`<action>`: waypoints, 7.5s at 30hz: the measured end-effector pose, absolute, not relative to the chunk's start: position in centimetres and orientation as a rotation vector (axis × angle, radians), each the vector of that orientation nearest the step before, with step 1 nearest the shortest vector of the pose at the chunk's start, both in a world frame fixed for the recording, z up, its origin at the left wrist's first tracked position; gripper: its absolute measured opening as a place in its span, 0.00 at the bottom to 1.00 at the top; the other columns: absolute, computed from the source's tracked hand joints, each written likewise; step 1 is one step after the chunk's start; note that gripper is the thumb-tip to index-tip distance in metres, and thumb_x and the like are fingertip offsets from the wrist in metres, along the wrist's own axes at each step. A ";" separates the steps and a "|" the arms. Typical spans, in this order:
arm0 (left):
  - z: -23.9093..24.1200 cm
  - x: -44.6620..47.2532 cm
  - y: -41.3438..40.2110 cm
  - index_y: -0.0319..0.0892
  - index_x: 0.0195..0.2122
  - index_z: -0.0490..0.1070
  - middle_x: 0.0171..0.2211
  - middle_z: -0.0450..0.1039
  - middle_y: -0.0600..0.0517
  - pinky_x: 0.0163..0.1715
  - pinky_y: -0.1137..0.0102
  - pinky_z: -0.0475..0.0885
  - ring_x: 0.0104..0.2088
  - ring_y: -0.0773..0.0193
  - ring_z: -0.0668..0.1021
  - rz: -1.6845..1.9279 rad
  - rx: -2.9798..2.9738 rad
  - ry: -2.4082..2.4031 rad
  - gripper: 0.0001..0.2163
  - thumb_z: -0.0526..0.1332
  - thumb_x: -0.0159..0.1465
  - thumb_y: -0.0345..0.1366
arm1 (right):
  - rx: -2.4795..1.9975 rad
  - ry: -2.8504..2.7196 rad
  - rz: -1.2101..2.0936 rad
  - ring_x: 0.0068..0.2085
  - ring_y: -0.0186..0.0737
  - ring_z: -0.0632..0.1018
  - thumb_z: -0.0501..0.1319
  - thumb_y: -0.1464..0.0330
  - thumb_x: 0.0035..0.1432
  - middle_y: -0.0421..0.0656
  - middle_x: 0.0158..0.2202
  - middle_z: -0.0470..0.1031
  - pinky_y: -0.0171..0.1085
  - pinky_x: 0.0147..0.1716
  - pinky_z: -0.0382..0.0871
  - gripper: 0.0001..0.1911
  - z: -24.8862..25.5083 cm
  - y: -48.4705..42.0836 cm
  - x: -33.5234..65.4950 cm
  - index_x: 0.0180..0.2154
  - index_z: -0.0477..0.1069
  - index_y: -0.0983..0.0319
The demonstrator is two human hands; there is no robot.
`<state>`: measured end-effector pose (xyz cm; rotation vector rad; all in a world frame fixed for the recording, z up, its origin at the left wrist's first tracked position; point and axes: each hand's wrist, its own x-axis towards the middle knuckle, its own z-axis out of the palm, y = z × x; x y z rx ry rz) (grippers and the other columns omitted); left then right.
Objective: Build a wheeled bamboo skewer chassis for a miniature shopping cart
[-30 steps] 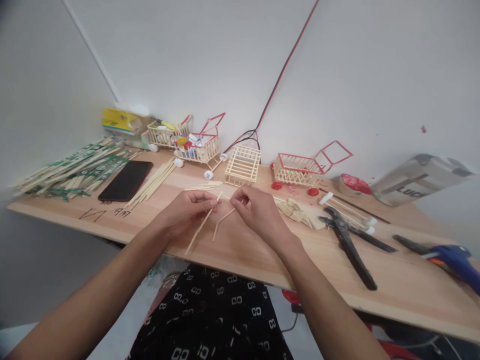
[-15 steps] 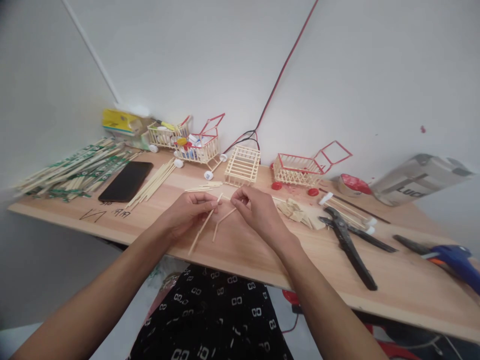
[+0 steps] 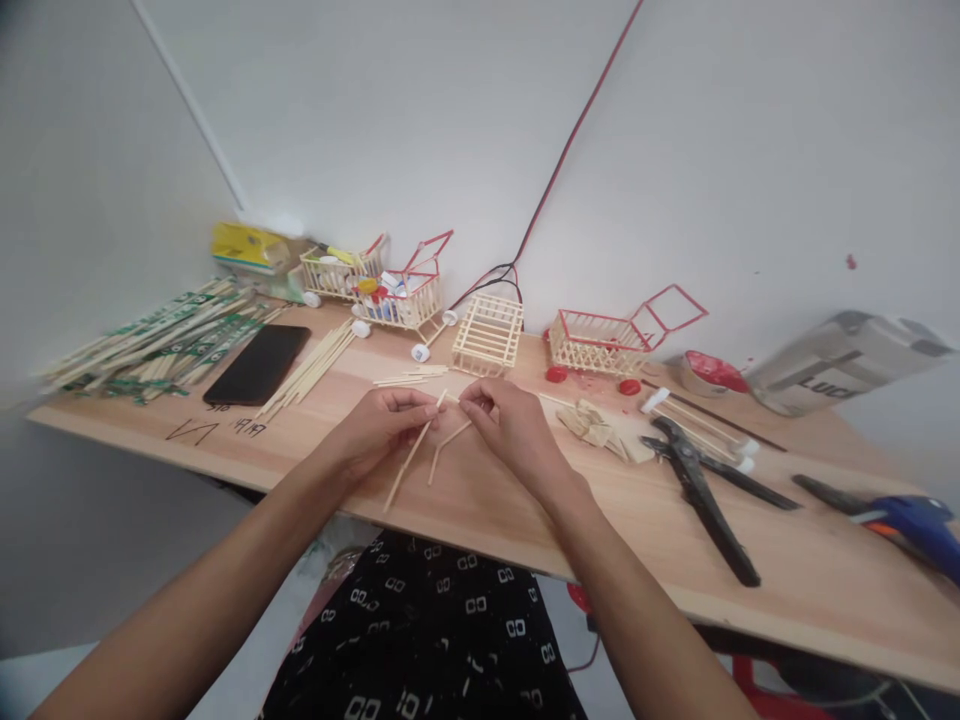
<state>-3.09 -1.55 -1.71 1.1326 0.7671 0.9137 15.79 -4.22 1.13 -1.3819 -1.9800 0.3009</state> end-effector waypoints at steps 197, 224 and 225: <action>-1.5 -2.9 -1.8 0.36 0.26 0.76 0.22 0.72 0.52 0.22 0.76 0.59 0.21 0.74 0.65 0.946 1.192 0.845 0.12 0.70 0.48 0.40 | -1.256 -2.055 0.219 0.32 0.37 0.71 0.57 0.71 0.60 0.42 0.29 0.73 0.35 0.33 0.60 0.06 -0.3 -4.0 15.4 0.32 0.72 0.61; -1.7 -2.8 -1.7 0.36 0.26 0.76 0.22 0.73 0.52 0.22 0.75 0.61 0.21 0.74 0.67 0.928 1.160 0.842 0.10 0.71 0.48 0.38 | -1.236 -2.056 0.202 0.31 0.37 0.70 0.57 0.71 0.60 0.41 0.28 0.71 0.34 0.32 0.59 0.06 -0.5 -3.7 15.5 0.31 0.72 0.61; -1.7 -2.8 -1.7 0.36 0.26 0.76 0.22 0.73 0.52 0.22 0.76 0.61 0.21 0.74 0.67 0.928 1.161 0.843 0.10 0.71 0.48 0.38 | -1.233 -2.058 0.201 0.31 0.36 0.70 0.57 0.71 0.60 0.41 0.28 0.71 0.34 0.32 0.59 0.06 -0.5 -3.7 15.5 0.31 0.72 0.61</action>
